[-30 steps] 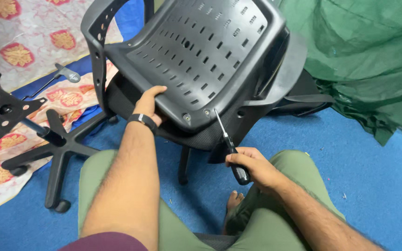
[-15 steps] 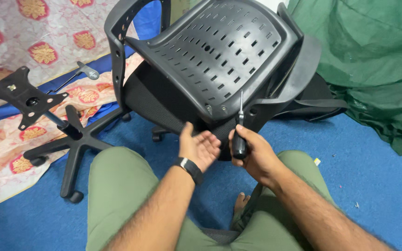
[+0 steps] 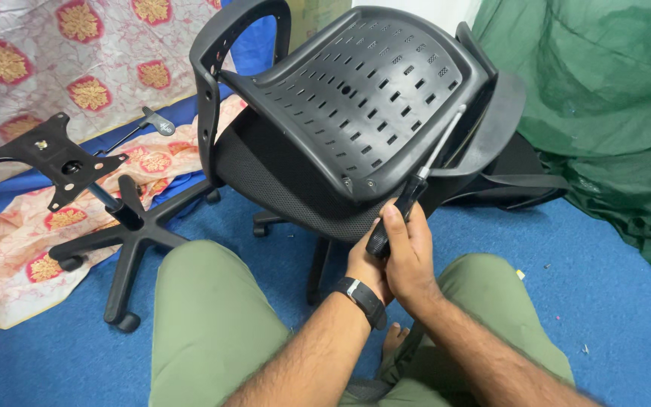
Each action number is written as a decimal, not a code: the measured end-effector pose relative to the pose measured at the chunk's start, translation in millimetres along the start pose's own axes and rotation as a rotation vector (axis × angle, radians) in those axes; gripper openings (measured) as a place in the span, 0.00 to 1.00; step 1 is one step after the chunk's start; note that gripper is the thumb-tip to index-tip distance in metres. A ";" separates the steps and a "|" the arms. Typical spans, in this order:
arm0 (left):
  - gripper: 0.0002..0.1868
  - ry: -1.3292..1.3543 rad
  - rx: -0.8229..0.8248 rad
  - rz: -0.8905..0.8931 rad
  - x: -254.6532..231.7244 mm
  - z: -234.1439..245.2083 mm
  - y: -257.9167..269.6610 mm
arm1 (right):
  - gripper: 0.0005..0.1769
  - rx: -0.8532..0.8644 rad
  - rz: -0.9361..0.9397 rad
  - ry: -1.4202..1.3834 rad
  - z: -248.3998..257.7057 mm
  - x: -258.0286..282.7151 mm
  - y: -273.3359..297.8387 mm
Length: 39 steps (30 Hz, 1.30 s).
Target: The person assembles an office chair by attaching the armrests to the seat using a screwdriver. They insert screws into the armrest mounting holes and tighten them to secure the parts.
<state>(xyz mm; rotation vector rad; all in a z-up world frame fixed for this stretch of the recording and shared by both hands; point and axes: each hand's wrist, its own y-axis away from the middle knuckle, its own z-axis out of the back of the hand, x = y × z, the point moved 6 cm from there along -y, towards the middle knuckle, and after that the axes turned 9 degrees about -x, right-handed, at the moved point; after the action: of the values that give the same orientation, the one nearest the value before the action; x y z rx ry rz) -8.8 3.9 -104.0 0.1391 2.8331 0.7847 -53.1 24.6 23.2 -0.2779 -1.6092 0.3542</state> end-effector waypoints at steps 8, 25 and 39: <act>0.26 -0.239 -0.095 -0.224 -55.0 5.7 18.5 | 0.14 0.315 -0.486 0.240 -4.5 -13.3 -12.0; 0.14 -0.030 0.352 0.050 -41.5 -23.4 35.3 | 0.13 0.117 -0.779 -0.135 37.8 -48.7 -16.1; 0.05 0.024 0.081 -0.243 -98.9 -14.4 27.1 | 0.15 0.100 -0.737 0.116 70.4 -66.9 -7.5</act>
<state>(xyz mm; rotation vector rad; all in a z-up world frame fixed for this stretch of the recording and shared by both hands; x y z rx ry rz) 85.7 5.8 -61.6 -0.2013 2.8321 0.6232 -118.4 -12.3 -39.0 0.3657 -1.4618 -0.1484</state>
